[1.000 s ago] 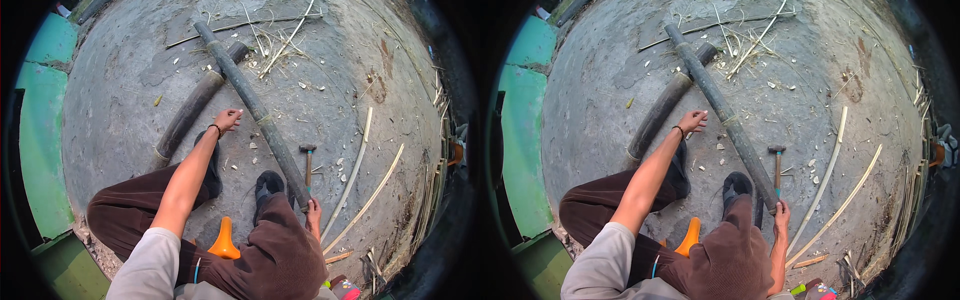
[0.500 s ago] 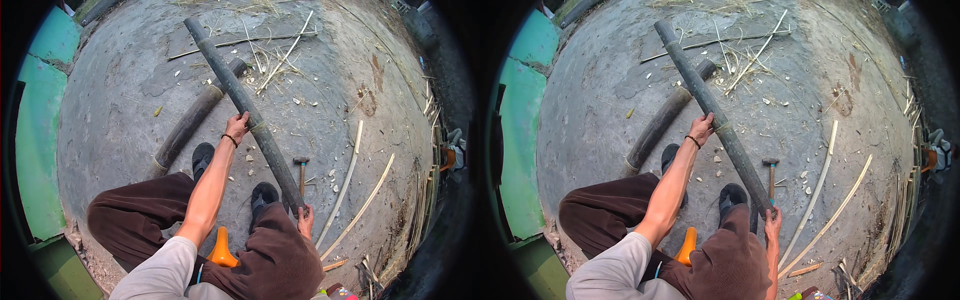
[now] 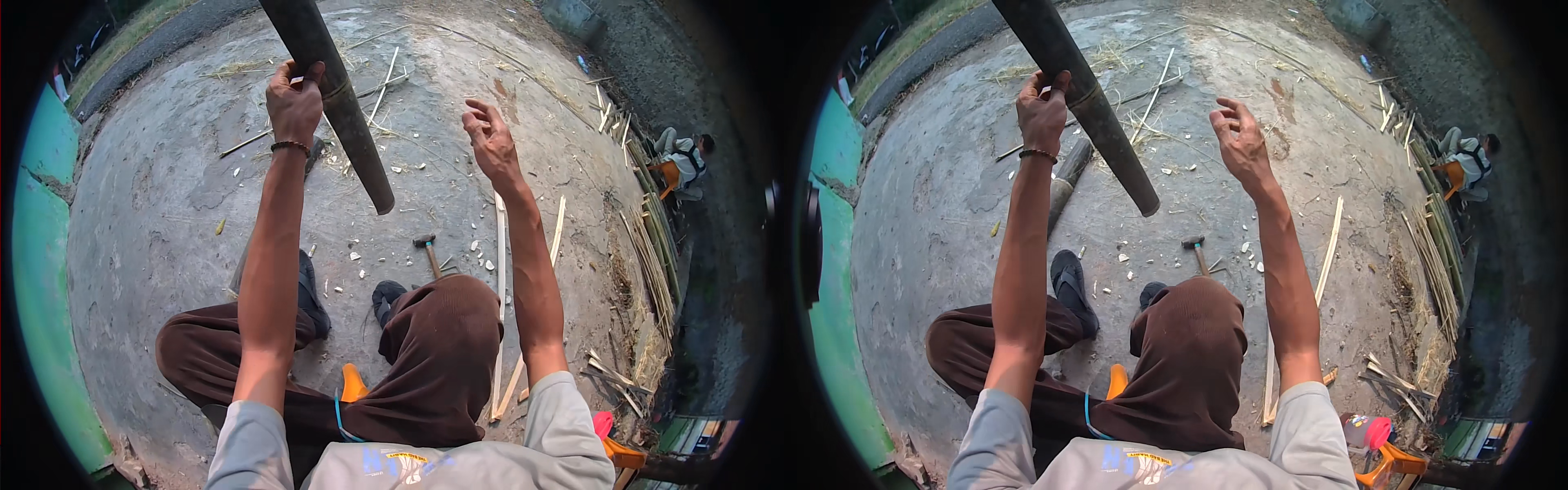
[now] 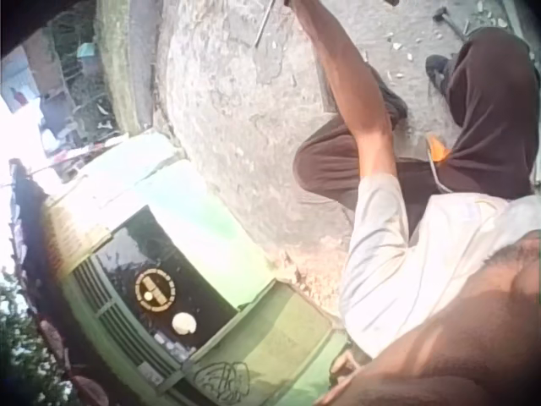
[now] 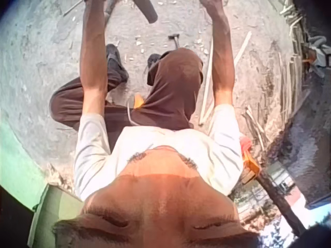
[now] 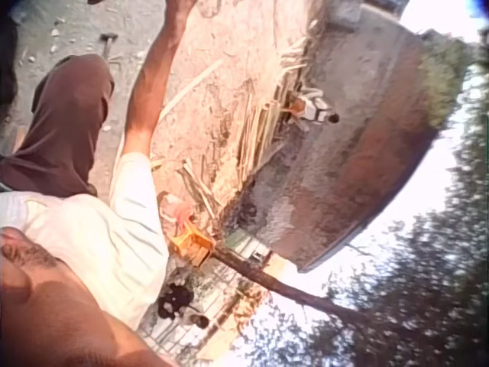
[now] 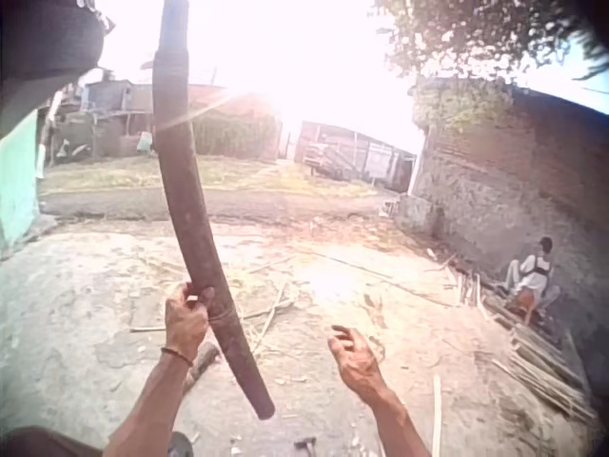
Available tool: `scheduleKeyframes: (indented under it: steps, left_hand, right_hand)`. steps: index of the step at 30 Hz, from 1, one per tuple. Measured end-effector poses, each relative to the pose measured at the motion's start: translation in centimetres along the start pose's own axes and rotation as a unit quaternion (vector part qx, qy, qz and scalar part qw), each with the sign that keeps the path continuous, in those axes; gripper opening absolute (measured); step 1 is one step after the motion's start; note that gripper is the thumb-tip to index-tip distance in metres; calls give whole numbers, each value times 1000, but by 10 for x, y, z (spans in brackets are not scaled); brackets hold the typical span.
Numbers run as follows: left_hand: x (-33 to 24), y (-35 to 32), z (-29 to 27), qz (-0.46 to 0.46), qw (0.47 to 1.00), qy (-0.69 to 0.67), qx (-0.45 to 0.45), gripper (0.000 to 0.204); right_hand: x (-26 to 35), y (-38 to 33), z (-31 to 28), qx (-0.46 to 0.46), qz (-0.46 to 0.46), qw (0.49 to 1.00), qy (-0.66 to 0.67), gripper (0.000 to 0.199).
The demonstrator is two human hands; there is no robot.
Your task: The person strips layers from a piece of bamboo by placing a blade against it and striking the blade with a hammer, then peels the strip away by hand.
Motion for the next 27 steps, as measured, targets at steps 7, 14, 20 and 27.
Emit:
scheduleKeyframes:
  steps: [7, 14, 20, 27]
  left_hand:
    - [10, -91, 30, 82, 990, 112, -31, 19]
    - [43, -148, 60, 112, 980, 163, 9, 21]
    - [32, -137, 59, 95, 971, 216, 35, 25]
    - [24, -111, 10, -22, 913, 238, 332, 68]
  right_hand:
    - [225, 45, -26, -13, -205, 975, 83, 72]
    - [213, 28, 1, -54, -168, 983, 59, 77]
    - [216, 30, -8, -113, -214, 946, -215, 48]
    - [234, 42, 8, -46, -202, 970, 128, 41]
Point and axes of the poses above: each hand's wrist, its own y-axis towards the middle knuckle, its own z-axis out of the palm, x = y × z, the point moved 6 cm from there along y, towards the middle knuckle
